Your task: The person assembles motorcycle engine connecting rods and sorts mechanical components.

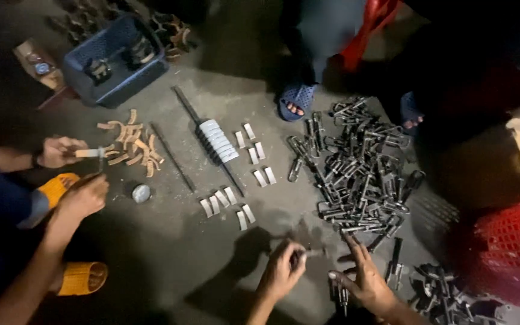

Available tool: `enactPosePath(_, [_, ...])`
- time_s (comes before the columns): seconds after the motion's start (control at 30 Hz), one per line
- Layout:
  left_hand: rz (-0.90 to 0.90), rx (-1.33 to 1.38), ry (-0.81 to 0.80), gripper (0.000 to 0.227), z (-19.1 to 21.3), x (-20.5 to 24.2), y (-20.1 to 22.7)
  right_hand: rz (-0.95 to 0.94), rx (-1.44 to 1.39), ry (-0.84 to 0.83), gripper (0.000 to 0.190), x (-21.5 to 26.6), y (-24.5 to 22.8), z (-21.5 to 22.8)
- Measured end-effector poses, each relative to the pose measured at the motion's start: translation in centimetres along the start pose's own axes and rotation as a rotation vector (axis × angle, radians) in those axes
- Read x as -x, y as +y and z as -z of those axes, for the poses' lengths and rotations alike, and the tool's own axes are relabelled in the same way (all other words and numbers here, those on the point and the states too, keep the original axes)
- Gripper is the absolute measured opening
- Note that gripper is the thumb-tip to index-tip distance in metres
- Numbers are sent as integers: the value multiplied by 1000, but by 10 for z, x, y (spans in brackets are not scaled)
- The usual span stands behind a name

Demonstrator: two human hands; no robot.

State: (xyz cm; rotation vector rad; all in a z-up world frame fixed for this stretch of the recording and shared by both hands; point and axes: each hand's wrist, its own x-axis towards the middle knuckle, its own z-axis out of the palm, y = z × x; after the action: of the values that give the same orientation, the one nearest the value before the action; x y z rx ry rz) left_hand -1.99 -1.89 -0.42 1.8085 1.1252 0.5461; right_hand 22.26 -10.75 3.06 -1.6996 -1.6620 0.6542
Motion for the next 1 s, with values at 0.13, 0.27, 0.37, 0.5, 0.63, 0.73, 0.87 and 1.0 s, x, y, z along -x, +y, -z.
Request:
enactPosePath(0.13, [123,436,63,24,5,41,-9,-654,-502,-504,59,-29,-33,9])
enactPosePath(0.27, [606,717,375,35,5,40,1,-708,-1035,-559,43,-16,-15,-20])
enactPosePath(0.37, [961,1070,584,39,15,31,19,-697,-761,-573,33,-42,-71,-5])
enactPosePath(0.5, [657,1510,408,36,31,31,28,-801,-1071,-515,50,-52,-78,-5])
enactPosePath(0.63, [497,1037,409,32,25,37,-1,-562,-395,-762,45,-74,-91,0])
enactPosePath(0.73, [575,900,361,41,46,29,16,-185,143,-1138,50,-104,-94,-8])
enactPosePath(0.87, [815,970,393,58,18,39,-81,316,581,-1065,24,-165,-28,-110])
enactPosePath(1.0, [965,835,347,73,4,59,-129,434,726,-688,21,-256,-48,-173])
